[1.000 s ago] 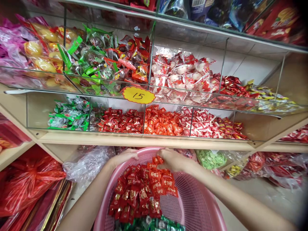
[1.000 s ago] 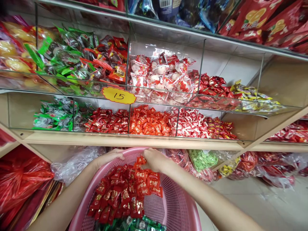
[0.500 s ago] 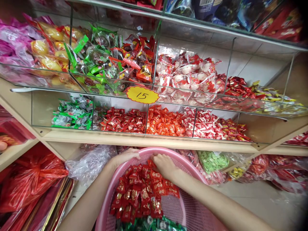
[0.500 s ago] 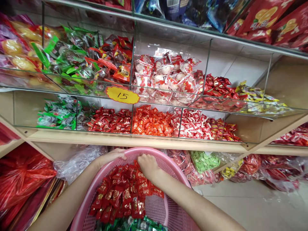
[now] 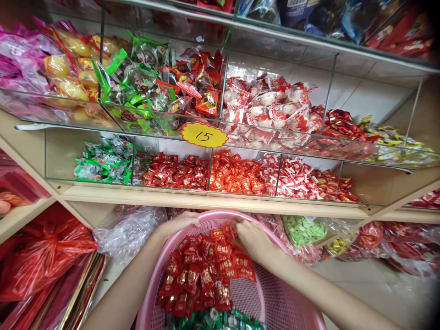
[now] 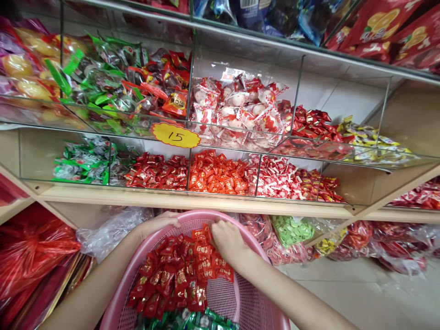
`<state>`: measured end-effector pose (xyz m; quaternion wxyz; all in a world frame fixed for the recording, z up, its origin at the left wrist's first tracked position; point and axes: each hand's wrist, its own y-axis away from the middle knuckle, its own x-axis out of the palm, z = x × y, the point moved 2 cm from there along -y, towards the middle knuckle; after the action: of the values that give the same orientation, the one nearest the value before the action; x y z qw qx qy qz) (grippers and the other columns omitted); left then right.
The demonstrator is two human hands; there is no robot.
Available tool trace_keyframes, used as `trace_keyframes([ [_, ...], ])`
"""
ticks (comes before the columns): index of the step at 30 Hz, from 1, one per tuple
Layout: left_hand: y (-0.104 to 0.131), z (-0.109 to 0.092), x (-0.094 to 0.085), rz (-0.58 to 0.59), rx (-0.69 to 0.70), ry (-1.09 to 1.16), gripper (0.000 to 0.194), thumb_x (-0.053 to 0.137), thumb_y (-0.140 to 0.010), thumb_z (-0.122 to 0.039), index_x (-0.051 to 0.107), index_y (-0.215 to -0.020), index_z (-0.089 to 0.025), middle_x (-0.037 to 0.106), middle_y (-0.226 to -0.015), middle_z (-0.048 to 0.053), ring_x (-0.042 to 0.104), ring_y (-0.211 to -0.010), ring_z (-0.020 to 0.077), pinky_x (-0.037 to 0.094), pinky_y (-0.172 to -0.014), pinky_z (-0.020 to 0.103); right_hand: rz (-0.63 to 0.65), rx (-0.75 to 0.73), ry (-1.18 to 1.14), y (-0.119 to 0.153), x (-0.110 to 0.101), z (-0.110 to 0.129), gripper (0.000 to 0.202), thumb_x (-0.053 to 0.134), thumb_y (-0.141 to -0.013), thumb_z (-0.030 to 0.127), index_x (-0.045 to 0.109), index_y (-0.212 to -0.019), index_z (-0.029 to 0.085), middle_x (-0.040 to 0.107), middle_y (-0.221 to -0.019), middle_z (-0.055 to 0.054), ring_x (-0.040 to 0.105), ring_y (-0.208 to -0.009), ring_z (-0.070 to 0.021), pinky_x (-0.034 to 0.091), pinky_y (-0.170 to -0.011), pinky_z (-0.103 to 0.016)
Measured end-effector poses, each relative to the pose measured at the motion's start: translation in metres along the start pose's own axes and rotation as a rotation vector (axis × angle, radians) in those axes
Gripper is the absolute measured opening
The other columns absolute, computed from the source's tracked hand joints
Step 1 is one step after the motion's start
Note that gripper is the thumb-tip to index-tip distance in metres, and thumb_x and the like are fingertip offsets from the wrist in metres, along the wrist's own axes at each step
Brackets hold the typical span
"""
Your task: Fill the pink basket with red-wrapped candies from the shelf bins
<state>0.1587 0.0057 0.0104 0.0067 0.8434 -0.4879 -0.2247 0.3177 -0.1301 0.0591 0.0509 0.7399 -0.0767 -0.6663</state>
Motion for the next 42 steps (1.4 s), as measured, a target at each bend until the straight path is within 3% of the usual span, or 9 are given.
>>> trace_keyframes([
  [7,-0.001,0.002,0.001,-0.001,-0.020,-0.016,0.037,0.046,-0.063,-0.030,0.063,-0.093,-0.017,0.063,-0.088,-0.002,0.049,-0.089,0.0208,0.034,-0.080,0.026,0.067,0.025,0.066,0.007,0.015,0.000,0.019,0.052,-0.075,0.018,0.060,-0.090,0.011,0.063,-0.090,-0.013,0.060,-0.083,-0.0246,0.046,-0.067,-0.031],
  [18,-0.003,0.005,0.001,0.008,-0.024,-0.031,0.037,0.045,-0.063,-0.032,0.063,-0.091,-0.015,0.063,-0.091,-0.001,0.050,-0.090,0.0212,0.034,-0.081,0.028,-0.041,0.032,0.167,0.002,0.027,0.004,0.023,0.056,-0.074,0.022,0.058,-0.093,0.010,0.063,-0.080,-0.012,0.061,-0.068,-0.0223,0.048,-0.052,-0.029],
  [25,-0.004,0.008,0.000,0.010,0.012,-0.037,0.032,0.046,-0.063,-0.031,0.064,-0.086,-0.016,0.063,-0.085,-0.001,0.050,-0.086,0.0202,0.035,-0.078,0.026,-0.041,0.037,0.152,0.007,0.023,0.000,0.028,0.052,-0.077,0.031,0.058,-0.095,0.010,0.062,-0.081,-0.013,0.061,-0.069,-0.0240,0.048,-0.054,-0.032],
  [30,-0.004,0.011,0.000,0.003,-0.021,0.018,0.039,0.047,-0.063,-0.030,0.062,-0.096,-0.016,0.063,-0.088,-0.001,0.050,-0.088,0.0207,0.035,-0.079,0.027,-0.049,0.055,0.115,0.014,0.017,-0.005,0.027,0.048,-0.079,0.031,0.058,-0.092,0.009,0.059,-0.091,-0.016,0.061,-0.070,-0.0237,0.047,-0.056,-0.033],
  [34,-0.005,0.011,0.000,-0.002,-0.024,0.025,0.040,0.048,-0.062,-0.030,0.062,-0.098,-0.016,0.063,-0.085,-0.001,0.051,-0.086,0.0208,0.035,-0.079,0.027,-0.083,-0.010,0.024,0.024,0.017,-0.005,0.022,0.052,-0.076,0.031,0.060,-0.083,0.013,0.052,-0.108,-0.016,0.054,-0.092,-0.0259,0.046,-0.070,-0.032],
  [37,-0.005,0.011,0.000,0.002,-0.011,0.035,0.039,0.048,-0.062,-0.029,0.063,-0.096,-0.016,0.063,-0.083,-0.001,0.051,-0.086,0.0208,0.035,-0.079,0.027,-0.055,-0.077,-0.030,0.033,0.023,0.002,0.023,0.052,-0.077,0.028,0.060,-0.091,0.012,0.051,-0.111,-0.016,0.049,-0.100,-0.0255,0.042,-0.081,-0.035],
  [42,-0.005,0.013,0.001,0.010,-0.018,0.078,0.039,0.048,-0.062,-0.030,0.063,-0.095,-0.015,0.064,-0.083,-0.001,0.052,-0.085,0.0206,0.036,-0.078,0.027,-0.005,-0.127,-0.057,0.037,0.032,0.020,0.020,0.056,-0.073,0.023,0.059,-0.091,0.015,0.055,-0.104,-0.012,0.053,-0.091,-0.0246,0.047,-0.067,-0.034],
])
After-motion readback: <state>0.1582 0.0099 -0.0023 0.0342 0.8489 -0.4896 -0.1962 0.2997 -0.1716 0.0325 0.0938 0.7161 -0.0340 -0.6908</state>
